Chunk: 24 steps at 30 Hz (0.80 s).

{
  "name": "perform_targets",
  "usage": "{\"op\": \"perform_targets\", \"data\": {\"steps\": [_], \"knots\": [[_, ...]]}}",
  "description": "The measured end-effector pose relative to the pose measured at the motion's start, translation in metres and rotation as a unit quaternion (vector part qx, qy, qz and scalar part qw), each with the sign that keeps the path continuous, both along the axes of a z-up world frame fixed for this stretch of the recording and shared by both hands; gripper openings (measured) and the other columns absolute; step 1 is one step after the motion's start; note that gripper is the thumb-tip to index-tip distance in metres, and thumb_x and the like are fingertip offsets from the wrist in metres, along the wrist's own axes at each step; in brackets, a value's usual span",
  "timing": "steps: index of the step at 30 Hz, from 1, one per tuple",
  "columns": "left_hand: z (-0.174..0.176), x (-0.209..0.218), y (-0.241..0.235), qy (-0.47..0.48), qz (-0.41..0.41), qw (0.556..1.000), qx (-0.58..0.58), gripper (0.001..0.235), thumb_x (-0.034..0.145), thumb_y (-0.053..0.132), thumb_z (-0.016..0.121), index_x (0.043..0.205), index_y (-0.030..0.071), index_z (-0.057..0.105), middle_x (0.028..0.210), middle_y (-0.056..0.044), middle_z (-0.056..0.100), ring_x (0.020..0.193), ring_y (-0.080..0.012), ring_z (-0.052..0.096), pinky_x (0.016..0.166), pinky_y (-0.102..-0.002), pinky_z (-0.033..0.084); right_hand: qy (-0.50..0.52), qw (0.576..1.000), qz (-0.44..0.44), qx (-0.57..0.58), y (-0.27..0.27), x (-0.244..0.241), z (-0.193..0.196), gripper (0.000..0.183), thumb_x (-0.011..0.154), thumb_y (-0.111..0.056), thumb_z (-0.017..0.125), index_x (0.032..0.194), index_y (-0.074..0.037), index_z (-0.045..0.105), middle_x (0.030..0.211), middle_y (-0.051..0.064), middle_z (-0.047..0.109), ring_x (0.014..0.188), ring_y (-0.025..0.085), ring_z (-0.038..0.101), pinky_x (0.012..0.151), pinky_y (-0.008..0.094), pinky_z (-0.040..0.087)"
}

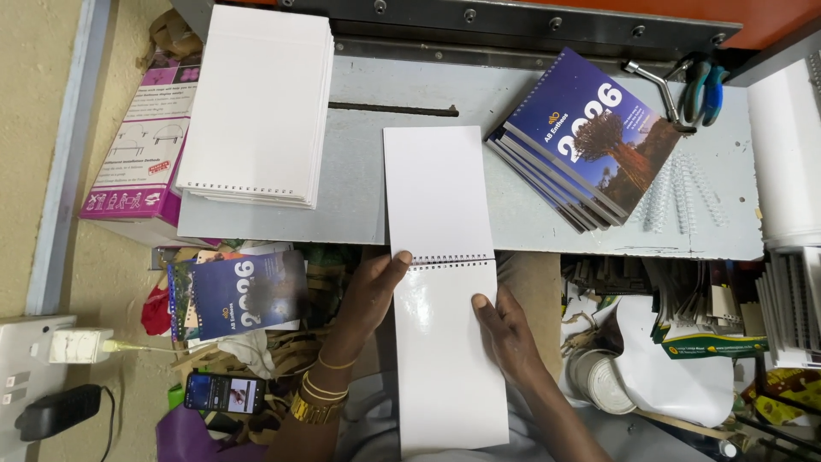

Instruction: Inspecting and aligning calendar pages and covers at a print shop workstation to prepare for binding.

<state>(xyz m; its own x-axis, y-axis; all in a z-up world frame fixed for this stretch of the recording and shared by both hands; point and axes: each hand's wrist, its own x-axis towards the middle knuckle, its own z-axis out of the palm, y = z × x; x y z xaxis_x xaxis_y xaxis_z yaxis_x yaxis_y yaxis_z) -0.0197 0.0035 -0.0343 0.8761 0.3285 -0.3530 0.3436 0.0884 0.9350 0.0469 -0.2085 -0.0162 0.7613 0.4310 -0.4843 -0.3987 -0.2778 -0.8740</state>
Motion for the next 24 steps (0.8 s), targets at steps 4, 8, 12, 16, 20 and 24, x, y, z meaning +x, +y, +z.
{"op": "perform_targets", "data": {"steps": [4,8,12,16,20,24], "knots": [[0.002,0.002,0.001,-0.009,0.005,1.0,0.014,0.055,0.101,0.055,0.052,0.068,0.022,0.022,0.065,0.009,0.017,0.059,-0.0055,0.019,0.058,-0.029,0.016,-0.015,1.0,0.011,-0.01,0.0,0.0,0.005,0.067,0.085,-0.056,0.057,0.133,-0.01,0.062,0.129,0.005,0.071,0.122,0.02,0.064,0.102,0.038,0.05],[0.019,0.001,-0.005,0.001,0.039,0.999,0.014,0.058,0.1,0.051,0.057,0.067,0.021,0.022,0.063,0.009,0.018,0.059,-0.0055,0.02,0.058,-0.03,0.015,-0.017,1.0,0.008,0.025,0.003,-0.001,0.011,0.07,0.085,-0.056,0.057,0.137,-0.008,0.06,0.135,0.008,0.07,0.128,0.023,0.064,0.106,0.04,0.051],[0.028,-0.001,-0.015,-0.002,0.105,0.993,-0.053,0.055,0.101,0.046,0.06,0.069,0.021,0.023,0.067,0.009,0.019,0.062,-0.0067,0.02,0.06,-0.03,0.017,0.012,0.999,-0.008,0.033,0.005,-0.003,0.021,0.074,0.083,-0.055,0.059,0.142,-0.01,0.057,0.14,0.009,0.068,0.133,0.026,0.063,0.11,0.043,0.049],[0.021,-0.002,-0.025,-0.004,0.137,0.986,-0.099,0.055,0.097,0.055,0.058,0.07,0.02,0.024,0.07,0.007,0.018,0.066,-0.0086,0.018,0.065,-0.031,0.017,0.013,0.999,-0.01,0.041,0.004,-0.003,0.015,0.071,0.084,-0.054,0.06,0.139,-0.009,0.058,0.138,0.008,0.069,0.13,0.025,0.064,0.107,0.041,0.05],[0.024,-0.002,-0.03,-0.031,0.149,0.981,-0.119,0.044,0.099,0.052,0.055,0.077,0.017,0.041,0.075,0.007,0.037,0.074,-0.008,0.036,0.072,-0.029,0.032,0.04,0.999,-0.017,0.015,0.005,-0.002,0.017,0.078,0.078,-0.058,0.062,0.14,-0.01,0.058,0.137,0.008,0.069,0.129,0.023,0.064,0.107,0.04,0.05],[0.073,0.01,-0.036,-0.095,0.155,0.976,-0.117,0.041,0.104,0.045,0.053,0.104,0.006,0.067,0.083,-0.002,0.06,0.076,-0.0089,0.056,0.085,-0.032,0.054,-0.018,0.997,-0.04,0.06,-0.002,0.015,-0.001,0.067,0.085,-0.03,0.073,0.139,0.001,0.049,0.093,0.01,0.061,0.086,0.023,0.06,0.084,0.04,0.052]]}}
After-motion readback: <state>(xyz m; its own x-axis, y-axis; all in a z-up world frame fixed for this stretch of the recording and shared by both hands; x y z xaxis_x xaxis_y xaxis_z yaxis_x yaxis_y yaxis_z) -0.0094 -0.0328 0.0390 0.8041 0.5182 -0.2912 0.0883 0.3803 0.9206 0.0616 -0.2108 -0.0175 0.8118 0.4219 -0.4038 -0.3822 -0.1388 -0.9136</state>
